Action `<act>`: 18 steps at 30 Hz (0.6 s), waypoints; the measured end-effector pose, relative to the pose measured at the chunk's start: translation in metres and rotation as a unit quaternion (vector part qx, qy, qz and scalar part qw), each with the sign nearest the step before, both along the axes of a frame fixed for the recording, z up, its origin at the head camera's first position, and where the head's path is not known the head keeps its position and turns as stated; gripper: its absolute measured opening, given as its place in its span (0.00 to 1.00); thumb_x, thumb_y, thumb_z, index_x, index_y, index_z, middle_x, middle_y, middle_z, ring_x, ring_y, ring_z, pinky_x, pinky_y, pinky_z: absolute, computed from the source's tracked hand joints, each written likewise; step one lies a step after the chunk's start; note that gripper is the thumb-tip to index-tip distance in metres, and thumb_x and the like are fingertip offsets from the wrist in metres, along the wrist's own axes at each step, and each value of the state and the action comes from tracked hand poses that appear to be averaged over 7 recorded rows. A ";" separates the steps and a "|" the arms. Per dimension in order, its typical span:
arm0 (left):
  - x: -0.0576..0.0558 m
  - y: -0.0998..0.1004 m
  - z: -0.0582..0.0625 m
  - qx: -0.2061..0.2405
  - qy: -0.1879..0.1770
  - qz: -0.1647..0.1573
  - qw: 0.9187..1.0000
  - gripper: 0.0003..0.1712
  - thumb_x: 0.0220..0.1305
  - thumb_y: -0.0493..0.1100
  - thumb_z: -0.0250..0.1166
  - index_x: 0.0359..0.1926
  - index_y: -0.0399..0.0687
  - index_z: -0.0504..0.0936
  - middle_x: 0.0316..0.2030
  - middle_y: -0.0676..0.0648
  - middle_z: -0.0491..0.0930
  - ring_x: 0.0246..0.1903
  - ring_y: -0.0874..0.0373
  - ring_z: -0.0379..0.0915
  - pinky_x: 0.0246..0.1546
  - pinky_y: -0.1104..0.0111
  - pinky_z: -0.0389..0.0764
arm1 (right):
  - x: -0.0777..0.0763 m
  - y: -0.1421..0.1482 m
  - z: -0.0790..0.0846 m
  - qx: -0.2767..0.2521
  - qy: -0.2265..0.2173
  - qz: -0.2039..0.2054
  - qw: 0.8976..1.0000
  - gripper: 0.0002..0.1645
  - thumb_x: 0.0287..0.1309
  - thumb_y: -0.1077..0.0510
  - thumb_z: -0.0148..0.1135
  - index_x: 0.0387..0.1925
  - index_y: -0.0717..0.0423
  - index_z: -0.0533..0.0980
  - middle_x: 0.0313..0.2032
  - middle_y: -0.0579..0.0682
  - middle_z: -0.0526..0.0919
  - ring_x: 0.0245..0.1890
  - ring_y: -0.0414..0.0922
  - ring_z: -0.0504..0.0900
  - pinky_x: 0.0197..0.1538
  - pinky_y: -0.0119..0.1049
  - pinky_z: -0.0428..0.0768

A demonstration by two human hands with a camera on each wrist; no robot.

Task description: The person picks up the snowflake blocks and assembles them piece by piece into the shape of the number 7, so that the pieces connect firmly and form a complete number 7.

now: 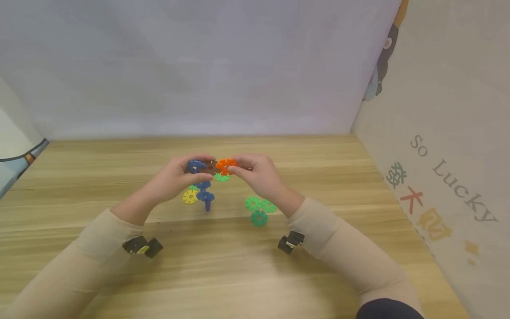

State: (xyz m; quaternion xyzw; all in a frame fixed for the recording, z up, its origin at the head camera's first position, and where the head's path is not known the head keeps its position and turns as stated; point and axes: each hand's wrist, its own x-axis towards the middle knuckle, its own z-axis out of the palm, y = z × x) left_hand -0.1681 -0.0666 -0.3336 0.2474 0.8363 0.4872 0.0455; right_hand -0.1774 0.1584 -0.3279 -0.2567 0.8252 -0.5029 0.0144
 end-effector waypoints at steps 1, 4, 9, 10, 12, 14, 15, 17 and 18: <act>0.000 0.000 0.000 0.000 0.000 -0.001 1.000 0.27 0.61 0.49 0.63 0.59 0.44 0.72 0.49 0.46 0.79 0.47 0.55 0.76 0.47 0.60 0.77 | 0.000 0.000 0.000 -0.001 -0.002 -0.003 1.000 0.13 0.60 0.63 0.59 0.45 0.66 0.79 0.41 0.57 0.83 0.41 0.47 0.82 0.44 0.40 0.80; -0.001 -0.001 0.001 0.004 -0.001 -0.008 1.000 0.27 0.62 0.48 0.63 0.60 0.42 0.71 0.49 0.45 0.78 0.47 0.54 0.76 0.47 0.59 0.77 | 0.001 -0.002 -0.001 -0.006 -0.003 -0.008 1.000 0.13 0.60 0.63 0.59 0.45 0.66 0.79 0.41 0.57 0.83 0.40 0.47 0.82 0.44 0.40 0.80; -0.005 -0.001 0.002 0.001 -0.013 -0.002 1.000 0.28 0.62 0.49 0.63 0.60 0.43 0.71 0.50 0.46 0.78 0.48 0.54 0.75 0.49 0.59 0.75 | 0.000 -0.007 -0.002 -0.015 0.001 -0.013 1.000 0.14 0.61 0.62 0.59 0.46 0.66 0.79 0.41 0.57 0.83 0.41 0.48 0.82 0.44 0.38 0.80; -0.005 -0.001 0.001 -0.003 -0.012 0.002 1.000 0.28 0.62 0.49 0.63 0.60 0.43 0.71 0.50 0.46 0.77 0.49 0.54 0.74 0.49 0.58 0.75 | 0.000 -0.008 -0.003 -0.017 0.002 -0.015 1.000 0.14 0.61 0.62 0.59 0.46 0.66 0.79 0.42 0.57 0.83 0.41 0.47 0.82 0.44 0.38 0.80; -0.006 -0.001 0.001 -0.008 -0.009 0.009 1.000 0.28 0.62 0.50 0.63 0.60 0.44 0.71 0.52 0.46 0.76 0.50 0.53 0.73 0.51 0.57 0.73 | -0.001 -0.011 -0.003 -0.020 0.007 -0.019 1.000 0.14 0.61 0.62 0.59 0.46 0.66 0.79 0.41 0.57 0.83 0.41 0.47 0.82 0.43 0.37 0.80; -0.007 -0.002 0.000 -0.009 -0.006 0.011 1.000 0.28 0.61 0.50 0.63 0.60 0.44 0.71 0.53 0.45 0.76 0.51 0.52 0.72 0.52 0.56 0.72 | -0.001 -0.013 -0.004 -0.024 0.012 -0.018 0.999 0.14 0.61 0.63 0.59 0.46 0.66 0.79 0.41 0.57 0.83 0.41 0.46 0.82 0.43 0.37 0.80; -0.007 -0.002 0.000 -0.006 -0.005 0.011 1.000 0.28 0.61 0.49 0.63 0.60 0.43 0.71 0.53 0.45 0.76 0.51 0.51 0.72 0.52 0.55 0.72 | -0.001 -0.014 -0.004 -0.027 0.016 -0.017 0.999 0.14 0.60 0.63 0.59 0.46 0.67 0.79 0.41 0.58 0.83 0.40 0.46 0.83 0.43 0.37 0.80; -0.008 -0.003 -0.001 0.001 -0.001 0.008 1.000 0.28 0.61 0.48 0.63 0.60 0.43 0.72 0.53 0.44 0.76 0.51 0.51 0.72 0.52 0.56 0.73 | -0.001 -0.015 -0.004 -0.028 0.020 -0.015 0.999 0.13 0.60 0.64 0.59 0.45 0.67 0.79 0.41 0.58 0.83 0.40 0.47 0.83 0.43 0.37 0.80; -0.008 -0.003 -0.001 0.003 -0.001 0.007 1.000 0.28 0.61 0.48 0.64 0.60 0.43 0.71 0.52 0.44 0.76 0.51 0.51 0.73 0.51 0.56 0.73 | -0.001 -0.016 -0.003 -0.027 0.021 -0.016 0.999 0.13 0.60 0.64 0.59 0.45 0.67 0.79 0.41 0.58 0.83 0.40 0.46 0.83 0.43 0.38 0.80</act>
